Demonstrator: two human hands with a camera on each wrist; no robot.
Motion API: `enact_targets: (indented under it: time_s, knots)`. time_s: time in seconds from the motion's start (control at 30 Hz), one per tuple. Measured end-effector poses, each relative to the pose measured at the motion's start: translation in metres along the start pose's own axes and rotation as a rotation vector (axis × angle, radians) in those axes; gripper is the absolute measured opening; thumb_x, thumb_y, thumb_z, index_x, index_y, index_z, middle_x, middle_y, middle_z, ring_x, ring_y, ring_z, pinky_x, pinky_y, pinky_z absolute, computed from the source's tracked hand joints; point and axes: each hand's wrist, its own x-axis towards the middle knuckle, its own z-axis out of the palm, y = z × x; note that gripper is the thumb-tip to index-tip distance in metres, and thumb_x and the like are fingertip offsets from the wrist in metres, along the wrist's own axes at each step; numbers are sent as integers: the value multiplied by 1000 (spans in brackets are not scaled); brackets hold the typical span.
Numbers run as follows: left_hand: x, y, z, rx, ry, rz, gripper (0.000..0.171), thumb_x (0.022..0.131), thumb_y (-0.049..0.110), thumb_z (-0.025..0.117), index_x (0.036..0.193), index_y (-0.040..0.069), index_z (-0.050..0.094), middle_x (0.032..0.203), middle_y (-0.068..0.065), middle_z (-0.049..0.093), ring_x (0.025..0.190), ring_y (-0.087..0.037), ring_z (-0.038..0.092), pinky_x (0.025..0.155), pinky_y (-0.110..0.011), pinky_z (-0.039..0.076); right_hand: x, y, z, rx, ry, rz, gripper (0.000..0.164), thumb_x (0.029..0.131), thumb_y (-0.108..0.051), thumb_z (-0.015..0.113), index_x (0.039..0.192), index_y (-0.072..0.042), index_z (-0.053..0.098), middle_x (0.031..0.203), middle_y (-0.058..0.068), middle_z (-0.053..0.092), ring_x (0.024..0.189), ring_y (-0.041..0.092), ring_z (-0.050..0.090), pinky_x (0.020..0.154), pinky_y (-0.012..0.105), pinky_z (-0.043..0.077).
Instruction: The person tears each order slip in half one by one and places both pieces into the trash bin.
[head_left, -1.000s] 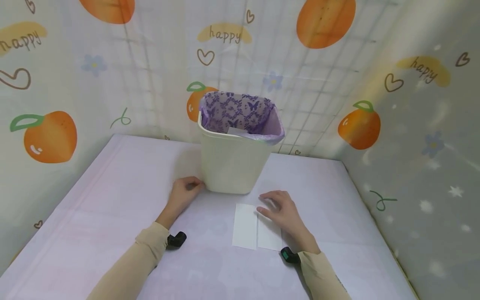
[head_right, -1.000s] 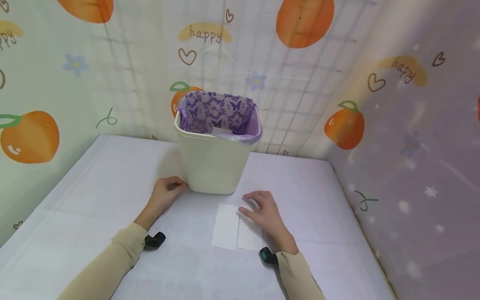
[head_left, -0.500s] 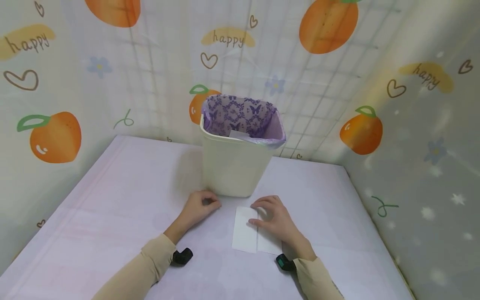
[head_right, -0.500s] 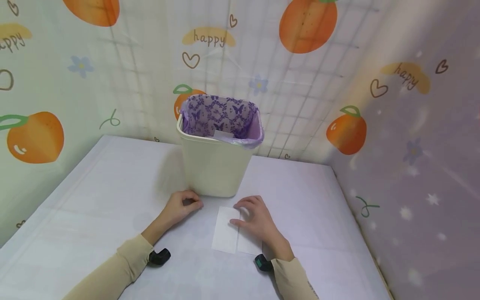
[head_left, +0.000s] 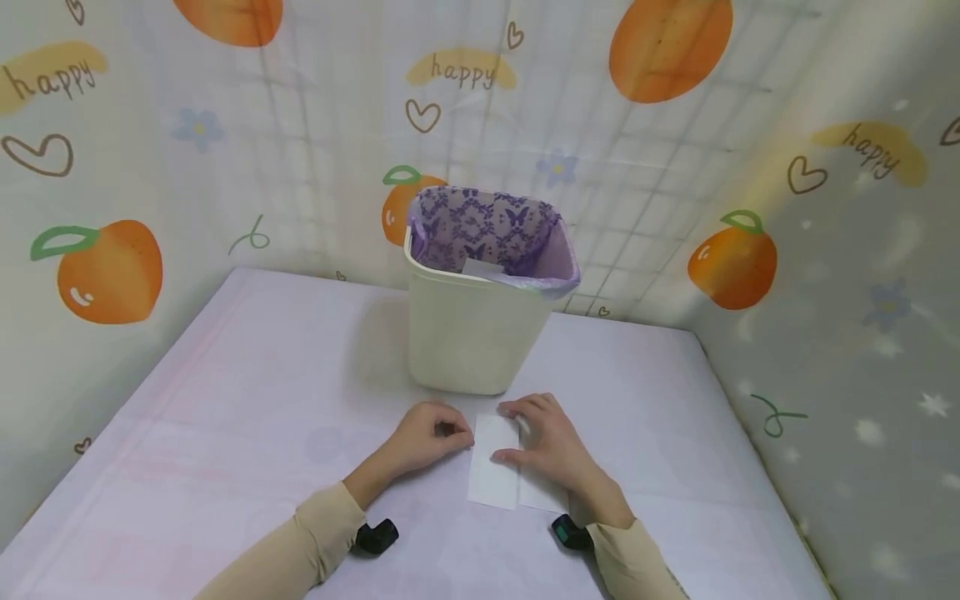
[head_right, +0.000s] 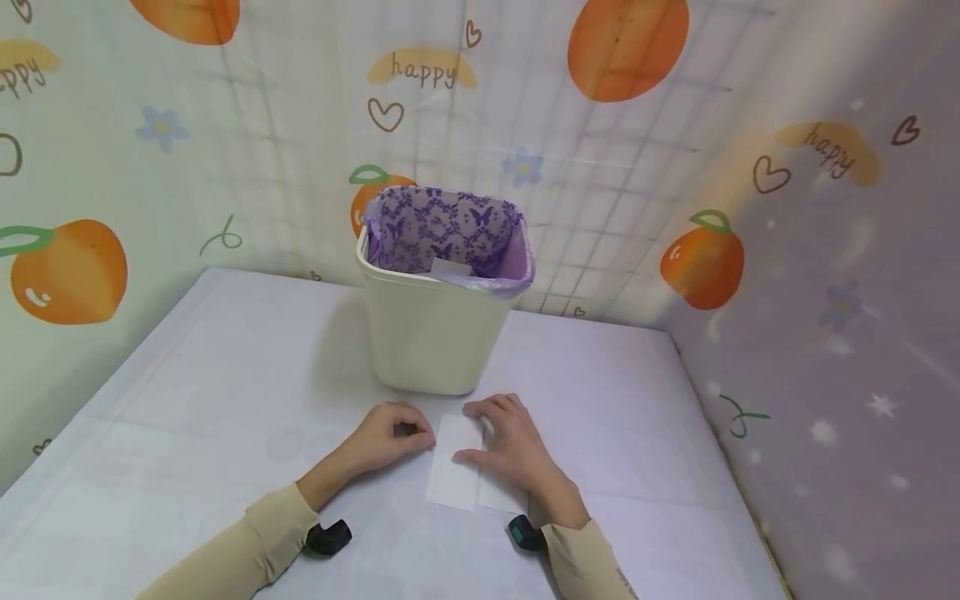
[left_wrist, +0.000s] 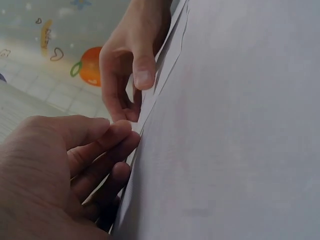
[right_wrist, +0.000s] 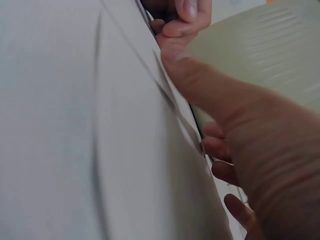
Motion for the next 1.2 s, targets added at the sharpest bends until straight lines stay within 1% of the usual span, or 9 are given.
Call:
enact_targets:
  time_s: [0.07,0.2,0.4,0.57,0.8,0.87,0.97,1.07,1.2]
  knots:
    - [0,2,1,1,-12,-3,9,93,16,79,87,22,81,82,16,70,84,-5,63,83,-26,53,0,0,0,-13,-2,-6,73,72,-51,95,130,-13,72,120,0,70,117,18,54,101,45,47]
    - [0,4,-1,8,-15,-7,9,93,15,79,87,21,81,82,15,70,85,-6,62,83,-27,52,3,-5,-2,-17,-15,-21,67,73,-48,95,127,-14,74,112,-2,71,110,16,54,96,41,48]
    - [1,6,-2,19,-6,16,6,93,16,79,87,18,80,82,11,72,84,-5,61,82,-26,51,2,-15,-3,96,-53,45,52,78,-33,95,124,-18,76,102,-8,71,99,14,57,86,33,47]
    - [1,7,-2,15,1,22,6,92,16,80,86,18,80,82,11,71,83,-6,60,80,-26,50,-1,-19,1,159,-54,73,41,83,-25,92,121,-19,78,100,-10,70,99,15,61,87,32,48]
    - [-2,4,2,-3,7,16,7,93,19,79,86,18,80,83,10,71,84,-5,60,81,-26,51,-6,-19,5,233,-47,115,44,84,-19,91,125,-23,75,96,-10,70,97,11,64,92,33,48]
    - [0,5,1,-8,9,17,8,93,18,80,85,18,80,84,10,71,84,-5,61,81,-26,51,-6,-18,4,274,-39,136,41,85,-19,91,122,-24,77,99,-10,72,97,10,65,93,31,48]
    - [0,5,1,-14,17,11,8,92,18,80,84,19,80,83,10,71,82,-6,61,80,-26,51,-5,-16,5,338,-6,130,32,86,-21,90,116,-23,80,102,-8,74,97,10,65,91,29,48]
    - [0,5,0,-41,24,-1,5,92,21,82,89,18,80,83,7,72,80,-7,62,77,-25,52,-4,-15,6,393,36,119,25,88,-22,88,111,-21,81,102,-4,75,96,12,65,89,27,49]
    - [1,2,1,-107,38,-8,20,90,27,85,103,13,77,92,1,74,80,-9,64,75,-25,52,-3,-15,7,504,87,138,18,89,-14,86,107,-16,81,101,2,76,97,13,65,91,27,48]
